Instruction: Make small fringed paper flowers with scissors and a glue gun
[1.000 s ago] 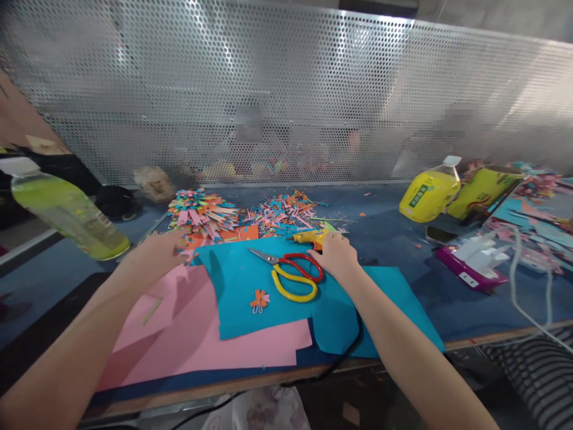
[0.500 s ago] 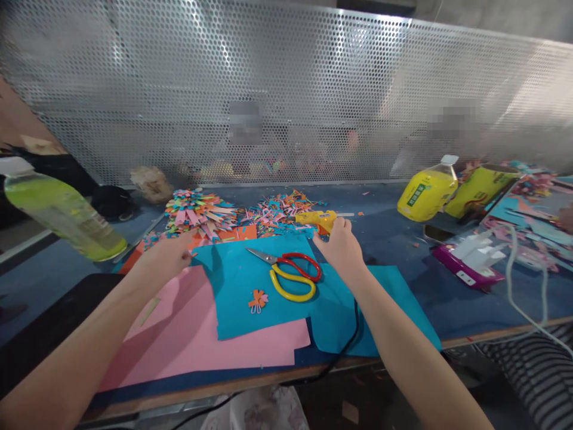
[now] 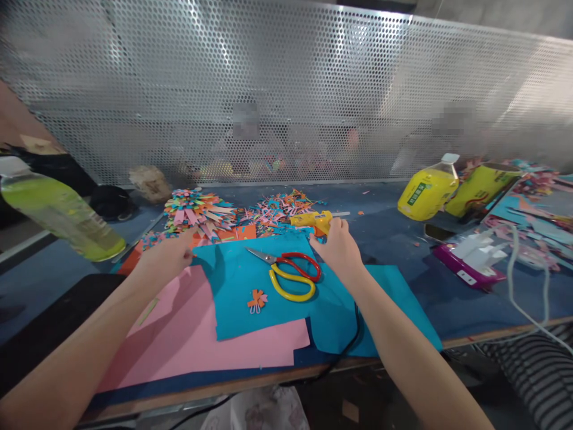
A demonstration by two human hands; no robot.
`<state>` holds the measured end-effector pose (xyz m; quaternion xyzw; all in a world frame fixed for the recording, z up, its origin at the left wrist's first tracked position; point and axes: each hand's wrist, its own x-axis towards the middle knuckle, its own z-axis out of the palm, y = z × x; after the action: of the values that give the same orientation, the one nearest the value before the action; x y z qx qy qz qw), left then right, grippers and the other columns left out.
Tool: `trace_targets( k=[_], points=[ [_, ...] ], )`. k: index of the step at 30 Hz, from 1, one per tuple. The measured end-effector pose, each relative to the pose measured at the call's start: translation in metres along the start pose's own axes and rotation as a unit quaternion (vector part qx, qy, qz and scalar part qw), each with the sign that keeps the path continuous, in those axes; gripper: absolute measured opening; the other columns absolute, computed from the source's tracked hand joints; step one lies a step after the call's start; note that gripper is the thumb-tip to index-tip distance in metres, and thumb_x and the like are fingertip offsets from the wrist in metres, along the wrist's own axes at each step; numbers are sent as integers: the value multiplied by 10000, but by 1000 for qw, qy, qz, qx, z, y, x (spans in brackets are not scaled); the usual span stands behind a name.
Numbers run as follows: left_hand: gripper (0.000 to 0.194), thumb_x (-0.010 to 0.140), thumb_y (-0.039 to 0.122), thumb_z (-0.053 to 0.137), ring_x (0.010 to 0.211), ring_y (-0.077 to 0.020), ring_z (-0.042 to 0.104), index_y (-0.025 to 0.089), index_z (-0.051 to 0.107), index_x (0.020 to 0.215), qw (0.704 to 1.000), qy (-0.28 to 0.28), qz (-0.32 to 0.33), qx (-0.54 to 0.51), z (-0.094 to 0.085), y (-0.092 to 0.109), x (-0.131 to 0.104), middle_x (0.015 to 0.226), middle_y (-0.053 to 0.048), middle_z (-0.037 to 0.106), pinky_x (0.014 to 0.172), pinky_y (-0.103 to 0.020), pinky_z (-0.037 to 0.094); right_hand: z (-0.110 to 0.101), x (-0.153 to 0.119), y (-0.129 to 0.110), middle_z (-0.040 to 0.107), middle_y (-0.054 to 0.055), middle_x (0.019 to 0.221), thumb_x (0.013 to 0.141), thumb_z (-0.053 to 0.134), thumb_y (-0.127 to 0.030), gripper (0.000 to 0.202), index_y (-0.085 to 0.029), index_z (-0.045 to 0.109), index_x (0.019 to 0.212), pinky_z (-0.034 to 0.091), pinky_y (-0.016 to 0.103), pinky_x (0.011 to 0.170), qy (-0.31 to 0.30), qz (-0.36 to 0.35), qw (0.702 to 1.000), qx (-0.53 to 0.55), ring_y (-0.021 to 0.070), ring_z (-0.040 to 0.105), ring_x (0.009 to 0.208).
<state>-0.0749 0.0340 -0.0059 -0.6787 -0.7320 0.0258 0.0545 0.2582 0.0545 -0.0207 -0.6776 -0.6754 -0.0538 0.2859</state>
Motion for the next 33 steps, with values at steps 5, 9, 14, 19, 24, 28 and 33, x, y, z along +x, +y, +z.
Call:
trace_targets(
  k=[5,9,14,19,24,28,33],
  points=[
    [654,790,324,438,911,-339,610,147,189,1368,999,-10,13,-35,0,-1,0,942,-180,666,681,-385,462,1,-1,0,504,144,974,737,532,-423,379,-130,458,966,440,313,629,7,-11,1000,7,248,551,820],
    [622,807,232,405,868,-345,622,183,173,1383,1000,-13,12,-7,0,1,0,953,-194,656,663,-400,462,2,-1,1,505,140,959,720,547,-442,403,-126,462,955,440,314,615,8,-10,1000,17,251,554,804],
    [606,807,165,366,796,-345,636,201,186,1385,1000,16,13,20,1,4,-2,858,-193,662,633,-418,464,3,-2,1,507,143,950,710,560,-443,416,-121,460,954,443,322,612,14,-21,999,21,257,553,796],
    [573,743,135,437,724,-320,635,183,375,1311,991,55,32,-114,0,-2,0,736,-149,669,653,-431,453,2,-3,1,506,139,932,709,560,-447,403,-130,459,937,458,334,606,29,-35,998,34,263,556,796],
    [354,756,260,501,697,-183,627,184,561,1097,943,88,94,-308,-4,6,-1,795,-56,674,643,-274,474,1,-7,-6,506,138,936,730,552,-416,391,-139,428,977,481,360,631,83,-89,989,82,269,553,826],
    [266,688,341,628,604,-160,609,149,620,873,773,17,116,-624,-9,31,-14,705,-50,663,511,-245,466,-5,-14,-15,511,139,975,761,554,-352,390,-147,389,1048,481,399,764,137,-184,966,123,269,528,939],
    [277,626,319,706,547,-112,584,157,618,832,686,-3,61,-725,-13,49,-27,657,-14,662,469,-204,440,-11,-23,-23,480,163,1089,763,578,-303,429,-159,359,1103,457,431,866,147,-284,938,134,277,469,1065]
  ],
)
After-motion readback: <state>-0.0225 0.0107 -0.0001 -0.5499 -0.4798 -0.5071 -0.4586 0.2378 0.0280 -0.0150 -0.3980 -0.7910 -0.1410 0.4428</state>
